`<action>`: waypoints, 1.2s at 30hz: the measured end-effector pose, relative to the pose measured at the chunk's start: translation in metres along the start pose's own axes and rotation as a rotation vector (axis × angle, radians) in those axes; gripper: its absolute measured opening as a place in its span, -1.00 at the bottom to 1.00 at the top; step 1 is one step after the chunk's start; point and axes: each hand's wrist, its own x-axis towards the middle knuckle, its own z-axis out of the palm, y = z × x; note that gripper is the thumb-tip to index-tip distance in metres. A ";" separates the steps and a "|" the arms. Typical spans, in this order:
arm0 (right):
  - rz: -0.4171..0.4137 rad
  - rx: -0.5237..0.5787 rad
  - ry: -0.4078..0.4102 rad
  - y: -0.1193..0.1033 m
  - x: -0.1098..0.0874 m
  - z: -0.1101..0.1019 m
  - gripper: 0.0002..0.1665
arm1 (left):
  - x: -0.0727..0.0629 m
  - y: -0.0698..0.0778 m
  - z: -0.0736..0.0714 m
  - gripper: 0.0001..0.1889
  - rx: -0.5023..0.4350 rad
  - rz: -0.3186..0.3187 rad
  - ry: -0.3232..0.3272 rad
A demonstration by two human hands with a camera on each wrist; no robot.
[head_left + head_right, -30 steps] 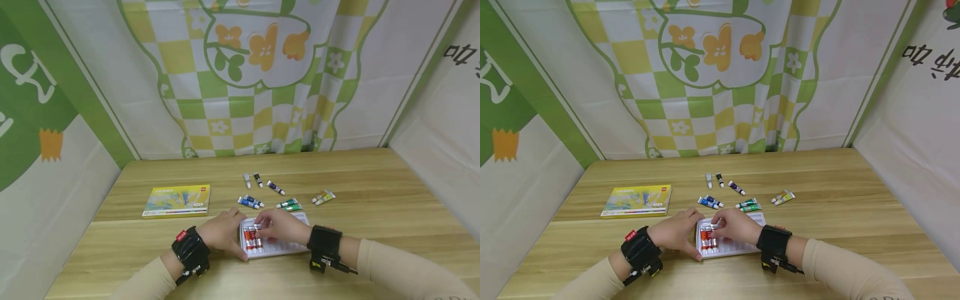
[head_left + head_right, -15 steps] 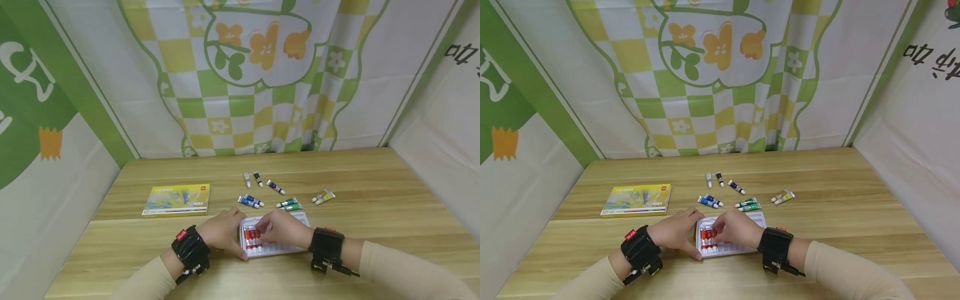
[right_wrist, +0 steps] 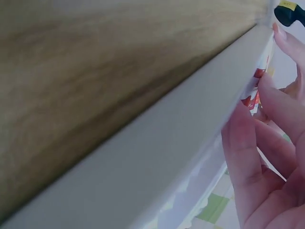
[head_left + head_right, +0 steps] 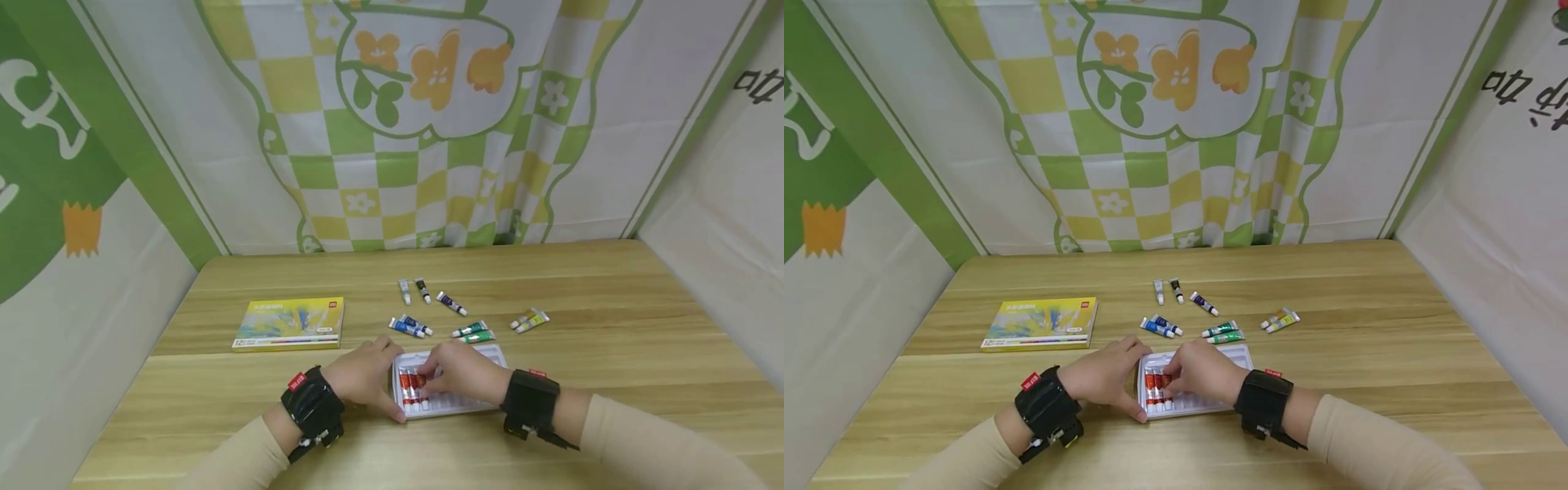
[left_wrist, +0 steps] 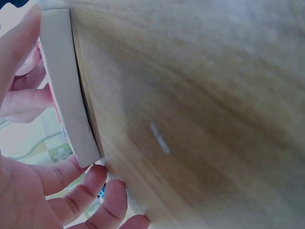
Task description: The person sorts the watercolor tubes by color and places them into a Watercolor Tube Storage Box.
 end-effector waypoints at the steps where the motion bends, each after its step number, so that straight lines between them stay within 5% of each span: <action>1: -0.014 -0.021 0.007 0.000 0.000 0.001 -0.67 | 0.000 0.000 0.000 0.10 0.000 0.001 0.002; 5: -0.058 -0.089 0.022 0.000 -0.001 0.003 -0.63 | 0.000 0.000 0.001 0.10 -0.006 0.000 0.007; 14: -0.004 -0.105 -0.036 -0.011 0.001 -0.002 -0.72 | -0.001 0.000 0.002 0.11 -0.048 -0.014 -0.010; 23: -0.153 -0.375 -0.154 -0.019 0.002 -0.016 -0.77 | -0.003 0.000 0.001 0.13 -0.055 -0.009 -0.003; 36: -0.125 -0.206 -0.262 0.008 0.006 -0.056 -0.69 | -0.003 0.003 -0.001 0.15 -0.041 -0.033 -0.017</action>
